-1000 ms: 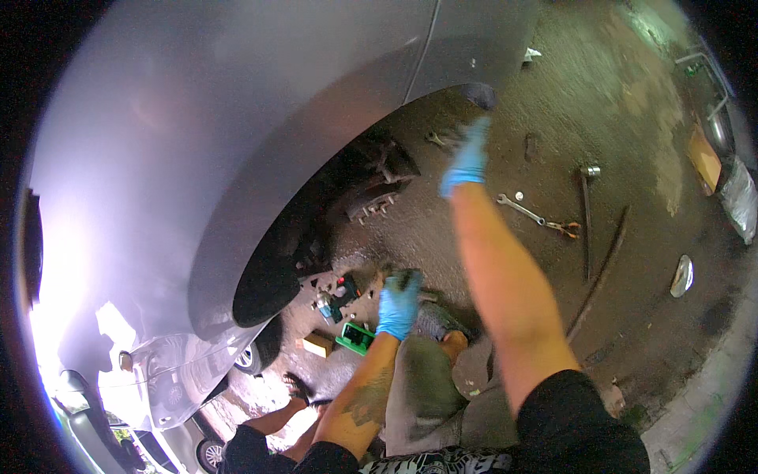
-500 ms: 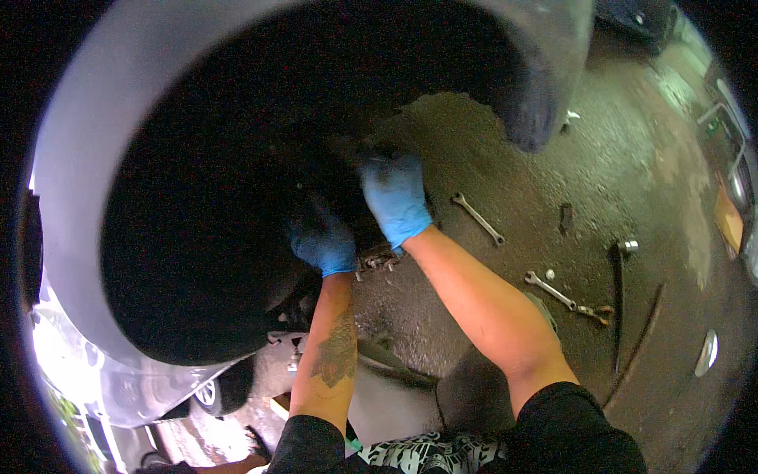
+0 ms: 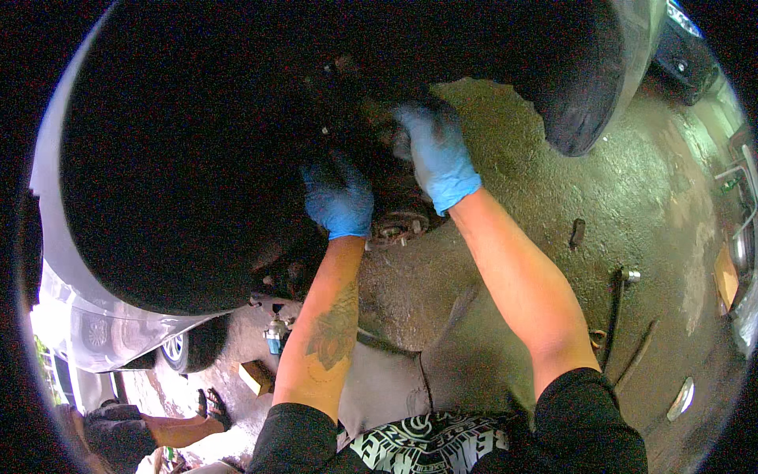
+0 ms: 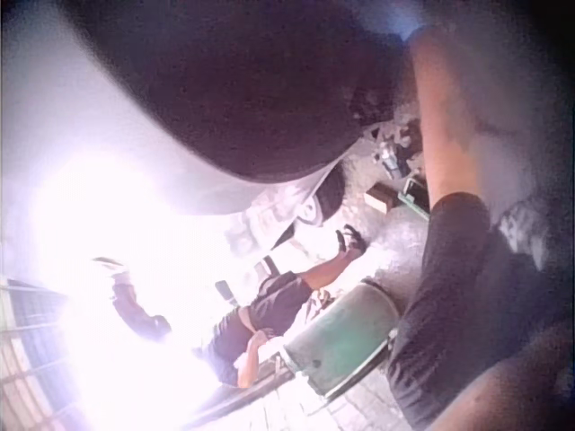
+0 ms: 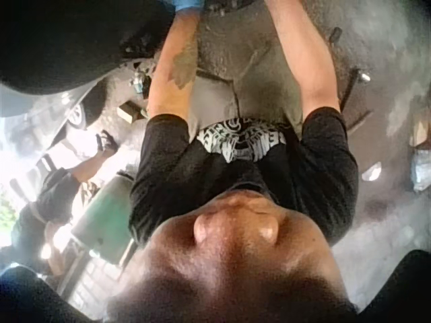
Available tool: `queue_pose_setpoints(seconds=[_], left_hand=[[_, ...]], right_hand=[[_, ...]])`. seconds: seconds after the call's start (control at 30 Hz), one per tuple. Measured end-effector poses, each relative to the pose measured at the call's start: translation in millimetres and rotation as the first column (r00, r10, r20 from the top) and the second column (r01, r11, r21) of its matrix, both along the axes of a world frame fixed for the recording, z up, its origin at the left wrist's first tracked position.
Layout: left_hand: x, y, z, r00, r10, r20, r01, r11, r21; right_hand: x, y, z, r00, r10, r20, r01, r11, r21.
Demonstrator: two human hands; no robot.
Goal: The person is working on a car's wheel hub assembly. They use a hammer and a metal bar to strike and remove a component from the hub, then use a power drill to remove bolts from the brake caliper bracket. Finally, they use a wrench to loosen a bolt on the hub.
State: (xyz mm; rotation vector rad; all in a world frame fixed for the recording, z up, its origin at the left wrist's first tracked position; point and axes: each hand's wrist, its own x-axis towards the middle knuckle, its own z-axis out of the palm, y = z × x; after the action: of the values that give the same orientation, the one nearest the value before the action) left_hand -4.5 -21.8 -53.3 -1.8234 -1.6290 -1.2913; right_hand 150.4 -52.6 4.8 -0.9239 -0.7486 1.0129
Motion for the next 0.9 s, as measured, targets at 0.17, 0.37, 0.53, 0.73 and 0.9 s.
queue_pose_setpoints(seconds=[0.17, 0.37, 0.53, 0.73, 0.9], left_hand=[[12, 2, -2, 0.997, -0.042, 0.066, 0.041, 0.999, 0.022], [-8, -2, -5, 0.999, -0.029, 0.020, 0.029, 0.999, -0.034], [0, 1, 2, 0.997, -0.028, 0.066, 0.037, 0.990, -0.139], [6, -1, 4, 1.000, 0.017, 0.011, -0.016, 0.997, -0.076], [-20, -4, 6, 0.971, -0.128, 0.203, 0.193, 0.919, -0.344]], right_hand=[[52, 20, -10, 0.893, 0.093, -0.441, -0.032, 0.989, 0.144], [13, -63, 63, 0.356, 0.377, 0.855, -0.475, 0.861, -0.182], [111, -105, -54, 0.593, 0.232, 0.771, 0.080, 0.936, -0.343], [180, -183, -173, -0.051, 0.551, 0.833, 0.495, 0.738, -0.458], [98, -116, -81, 0.113, 0.332, 0.936, 0.078, 0.937, -0.342]])
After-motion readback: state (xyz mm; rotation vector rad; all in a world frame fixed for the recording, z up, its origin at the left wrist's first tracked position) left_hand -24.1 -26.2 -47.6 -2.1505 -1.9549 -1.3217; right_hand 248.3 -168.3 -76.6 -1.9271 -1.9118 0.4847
